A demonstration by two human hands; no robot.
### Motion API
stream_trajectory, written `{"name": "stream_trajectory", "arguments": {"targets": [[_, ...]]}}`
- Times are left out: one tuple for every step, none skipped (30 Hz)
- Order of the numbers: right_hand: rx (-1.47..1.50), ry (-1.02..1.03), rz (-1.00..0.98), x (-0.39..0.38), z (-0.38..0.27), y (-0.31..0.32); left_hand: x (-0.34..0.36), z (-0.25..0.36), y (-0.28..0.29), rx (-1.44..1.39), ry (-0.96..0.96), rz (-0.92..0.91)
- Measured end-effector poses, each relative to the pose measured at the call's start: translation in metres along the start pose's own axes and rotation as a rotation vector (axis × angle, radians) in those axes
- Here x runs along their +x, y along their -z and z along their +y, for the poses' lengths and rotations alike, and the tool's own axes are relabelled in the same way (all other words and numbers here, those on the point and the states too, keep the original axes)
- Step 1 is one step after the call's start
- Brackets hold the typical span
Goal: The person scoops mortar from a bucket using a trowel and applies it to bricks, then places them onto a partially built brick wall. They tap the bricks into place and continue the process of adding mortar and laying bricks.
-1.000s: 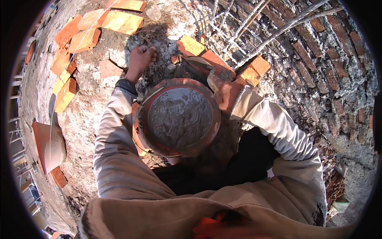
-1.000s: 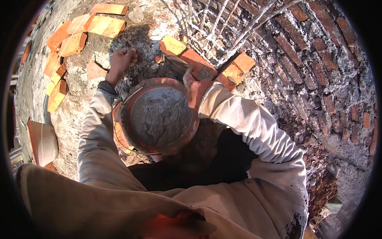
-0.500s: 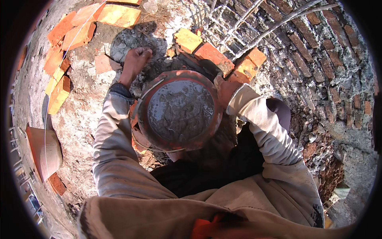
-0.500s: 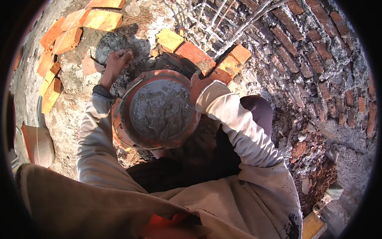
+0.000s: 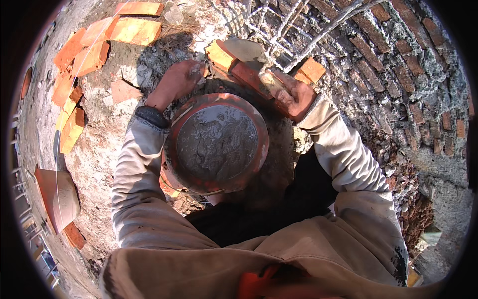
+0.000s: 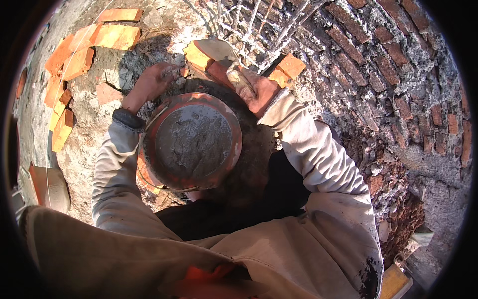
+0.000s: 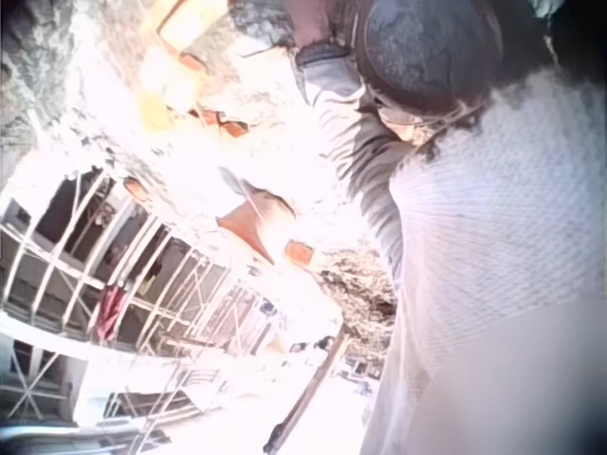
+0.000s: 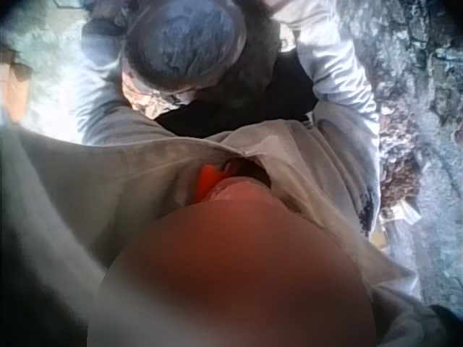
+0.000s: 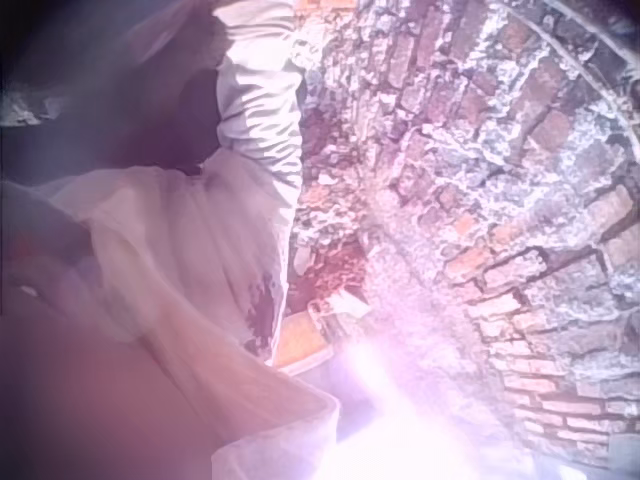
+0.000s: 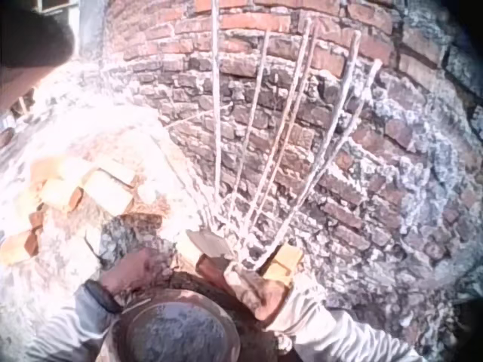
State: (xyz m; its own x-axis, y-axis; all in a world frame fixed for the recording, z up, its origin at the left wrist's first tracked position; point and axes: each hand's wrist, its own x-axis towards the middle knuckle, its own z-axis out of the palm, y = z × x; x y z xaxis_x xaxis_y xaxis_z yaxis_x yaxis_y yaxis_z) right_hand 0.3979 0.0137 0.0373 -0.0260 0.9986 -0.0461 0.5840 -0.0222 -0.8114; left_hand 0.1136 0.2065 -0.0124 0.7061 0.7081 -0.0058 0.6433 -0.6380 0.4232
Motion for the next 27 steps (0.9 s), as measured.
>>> {"name": "stream_trajectory", "arguments": {"targets": [[0.086,0.04,0.045,-0.01,-0.009,0.008,-0.019,0.001,0.016,-0.149,0.076,-0.015],[0.179,0.072,0.088,-0.022,-0.018,0.015,-0.04,0.0,0.032,-0.299,0.155,-0.035],[0.195,0.002,-0.029,-0.03,-0.035,0.026,-0.075,-0.009,0.043,-0.4,0.244,0.014],[0.196,-0.082,-0.144,-0.04,-0.052,0.04,-0.106,-0.01,0.048,-0.512,0.325,0.062],[0.027,-0.063,-0.213,-0.045,-0.061,0.047,-0.135,0.0,0.059,-0.456,0.434,0.067],[-0.15,-0.023,-0.266,-0.044,-0.07,0.05,-0.166,0.0,0.06,-0.477,0.503,0.072],[-0.231,-0.037,-0.327,-0.046,-0.077,0.054,-0.175,0.01,0.05,-0.526,0.576,0.091],[-0.341,0.128,-0.269,-0.048,-0.069,0.044,-0.188,0.02,0.041,-0.572,0.654,0.118],[-0.495,0.199,-0.248,-0.049,-0.069,0.034,-0.205,0.014,0.028,-0.611,0.635,0.058],[-0.654,0.269,-0.218,-0.048,-0.074,0.022,-0.211,0.018,0.013,-0.582,0.64,0.115],[-0.843,0.304,-0.273,-0.041,-0.066,0.003,-0.225,0.027,0.006,-0.726,0.766,0.108],[-0.908,0.218,-0.356,-0.028,-0.062,-0.024,-0.235,0.036,0.001,-0.873,0.876,0.102],[-0.984,0.121,-0.431,-0.019,-0.058,-0.049,-0.241,0.04,-0.019,-0.94,0.945,0.228],[-0.946,0.099,-0.515,-0.019,-0.054,-0.063,-0.242,0.037,-0.037,-0.948,0.869,0.328],[-0.889,0.081,-0.602,-0.02,-0.048,-0.081,-0.245,0.029,-0.053,-0.938,0.805,0.423],[-0.829,0.061,-0.688,-0.019,-0.044,-0.096,-0.246,0.023,-0.058,-0.924,0.736,0.513],[-0.731,0.032,-0.707,-0.02,-0.037,-0.098,-0.243,0.028,-0.06,-0.995,0.758,0.55],[-0.632,0.003,-0.725,-0.021,-0.027,-0.093,-0.24,0.028,-0.059,-1.096,0.757,0.556],[-0.531,-0.025,-0.755,-0.025,-0.02,-0.094,-0.24,0.029,-0.061,-1.198,0.77,0.564],[-0.418,-0.015,-0.741,-0.033,-0.018,-0.1,-0.237,0.028,-0.064,-1.307,0.77,0.576],[-0.306,-0.006,-0.727,-0.046,-0.018,-0.107,-0.237,0.027,-0.066,-1.322,0.785,0.574],[-0.201,-0.001,-0.707,-0.057,-0.017,-0.112,-0.235,0.03,-0.067,-1.31,0.784,0.583],[-0.091,-0.018,-0.717,-0.061,-0.021,-0.122,-0.234,0.033,-0.065,-1.291,0.784,0.593],[0.052,-0.224,-0.771,-0.067,-0.028,-0.127,-0.235,0.034,-0.066,-1.273,0.784,0.603],[0.192,-0.427,-0.821,-0.069,-0.044,-0.13,-0.237,0.031,-0.07,-1.268,0.773,0.629],[0.331,-0.64,-0.861,-0.074,-0.056,-0.13,-0.238,0.031,-0.069,-1.274,0.772,0.607],[0.366,-0.647,-0.831,-0.08,-0.063,-0.129,-0.237,0.03,-0.065,-1.282,0.769,0.584]]}}
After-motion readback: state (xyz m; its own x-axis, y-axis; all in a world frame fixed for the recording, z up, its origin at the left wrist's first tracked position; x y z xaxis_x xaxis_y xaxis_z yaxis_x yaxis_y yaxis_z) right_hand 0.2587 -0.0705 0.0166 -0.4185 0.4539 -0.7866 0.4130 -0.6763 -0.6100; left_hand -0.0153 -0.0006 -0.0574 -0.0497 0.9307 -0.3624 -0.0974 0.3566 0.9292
